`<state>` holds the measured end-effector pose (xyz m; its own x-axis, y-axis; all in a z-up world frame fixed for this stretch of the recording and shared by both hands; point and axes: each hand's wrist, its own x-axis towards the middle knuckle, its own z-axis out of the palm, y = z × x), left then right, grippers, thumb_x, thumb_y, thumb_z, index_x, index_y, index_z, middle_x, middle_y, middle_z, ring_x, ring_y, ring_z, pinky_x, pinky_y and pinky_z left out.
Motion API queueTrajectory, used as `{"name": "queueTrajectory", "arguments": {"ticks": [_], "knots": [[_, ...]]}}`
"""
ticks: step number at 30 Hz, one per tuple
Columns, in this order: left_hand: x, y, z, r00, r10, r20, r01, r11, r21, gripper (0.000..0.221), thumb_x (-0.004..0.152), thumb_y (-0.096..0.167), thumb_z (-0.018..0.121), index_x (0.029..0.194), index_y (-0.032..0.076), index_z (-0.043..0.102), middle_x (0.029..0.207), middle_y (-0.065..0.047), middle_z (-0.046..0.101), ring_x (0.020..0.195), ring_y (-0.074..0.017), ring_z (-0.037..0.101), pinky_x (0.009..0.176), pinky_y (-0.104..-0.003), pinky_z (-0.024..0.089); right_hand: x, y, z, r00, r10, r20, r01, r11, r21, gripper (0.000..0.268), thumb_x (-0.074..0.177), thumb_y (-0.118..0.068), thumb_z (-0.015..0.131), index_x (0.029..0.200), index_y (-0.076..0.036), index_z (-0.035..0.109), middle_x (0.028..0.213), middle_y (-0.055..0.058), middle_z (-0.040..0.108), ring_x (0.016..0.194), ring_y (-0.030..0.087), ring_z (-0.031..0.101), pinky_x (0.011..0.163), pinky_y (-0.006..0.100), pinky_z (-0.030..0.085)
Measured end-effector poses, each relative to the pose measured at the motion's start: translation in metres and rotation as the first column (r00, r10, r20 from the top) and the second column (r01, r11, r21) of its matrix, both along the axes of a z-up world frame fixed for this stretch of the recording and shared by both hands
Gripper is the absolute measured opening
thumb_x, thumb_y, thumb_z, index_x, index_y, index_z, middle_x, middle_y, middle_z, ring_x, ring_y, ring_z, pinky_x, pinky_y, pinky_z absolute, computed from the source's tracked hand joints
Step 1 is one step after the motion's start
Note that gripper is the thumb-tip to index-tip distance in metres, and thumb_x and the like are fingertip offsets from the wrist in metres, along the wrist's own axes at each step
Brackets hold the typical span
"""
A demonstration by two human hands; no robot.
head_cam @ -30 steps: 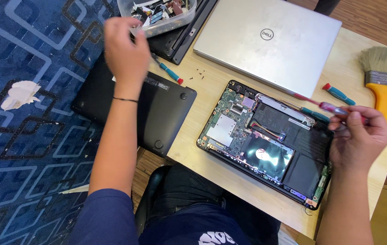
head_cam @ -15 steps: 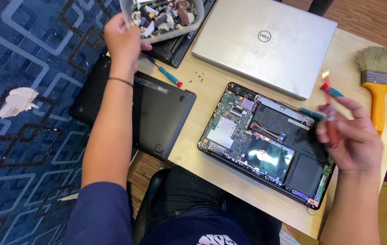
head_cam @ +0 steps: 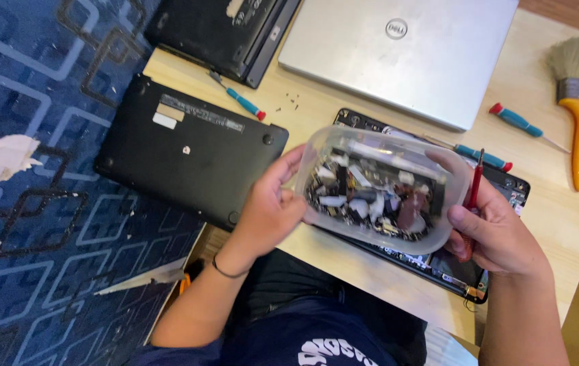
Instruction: Disassembling a laptop and sorting through small electronic components and screws
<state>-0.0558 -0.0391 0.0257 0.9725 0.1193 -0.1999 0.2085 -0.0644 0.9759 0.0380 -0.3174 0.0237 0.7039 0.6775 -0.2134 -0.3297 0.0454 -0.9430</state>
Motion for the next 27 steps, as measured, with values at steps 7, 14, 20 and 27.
{"name": "queueTrajectory", "arguments": {"ticks": [7, 14, 20, 27], "knots": [[-0.030, 0.002, 0.007, 0.998, -0.053, 0.028, 0.057, 0.979, -0.196, 0.076, 0.083, -0.006, 0.050, 0.148, 0.017, 0.018, 0.151, -0.015, 0.037, 0.055, -0.0017, 0.049, 0.054, -0.020, 0.056, -0.011, -0.003, 0.005, 0.997, -0.079, -0.018, 0.079, 0.997, -0.022, 0.069, 0.083, -0.029, 0.060, 0.144, -0.011, 0.033, 0.062, 0.002, 0.055, 0.029, 0.005, 0.046, 0.021, 0.014, 0.038], [-0.033, 0.010, 0.019, 0.985, -0.076, 0.157, 0.083, 0.996, -0.044, 0.049, 0.090, 0.019, 0.054, 0.136, 0.007, 0.040, 0.136, -0.014, 0.053, 0.082, -0.0113, 0.065, 0.074, -0.023, 0.049, -0.032, -0.020, -0.004, 0.914, -0.326, -0.241, 0.368, 0.917, 0.154, 0.080, 0.077, -0.032, 0.078, 0.143, -0.002, 0.043, 0.106, 0.013, 0.058, 0.084, 0.017, 0.060, 0.072, 0.024, 0.050], [-0.024, -0.004, 0.036, 0.914, -0.206, 0.350, 0.036, 0.900, 0.434, 0.029, 0.084, 0.005, 0.058, 0.112, 0.006, 0.060, 0.120, -0.011, 0.057, 0.097, -0.0219, 0.056, 0.085, -0.032, 0.046, -0.066, -0.023, -0.021, 0.895, -0.379, -0.236, 0.414, 0.902, 0.121, 0.077, 0.081, -0.029, 0.070, 0.147, -0.004, 0.037, 0.094, 0.009, 0.064, 0.065, 0.008, 0.062, 0.051, 0.015, 0.047], [-0.015, -0.027, 0.052, 0.663, -0.655, 0.363, 0.148, 0.590, 0.793, 0.027, 0.077, -0.009, 0.064, 0.092, 0.012, 0.059, 0.094, -0.002, 0.057, 0.092, -0.0262, 0.048, 0.071, -0.039, 0.028, -0.084, -0.033, -0.030, 0.883, -0.386, -0.267, 0.399, 0.917, -0.008, 0.085, 0.071, -0.030, 0.065, 0.146, -0.001, 0.036, 0.144, 0.012, 0.046, 0.109, 0.018, 0.052, 0.078, 0.022, 0.042]]}}
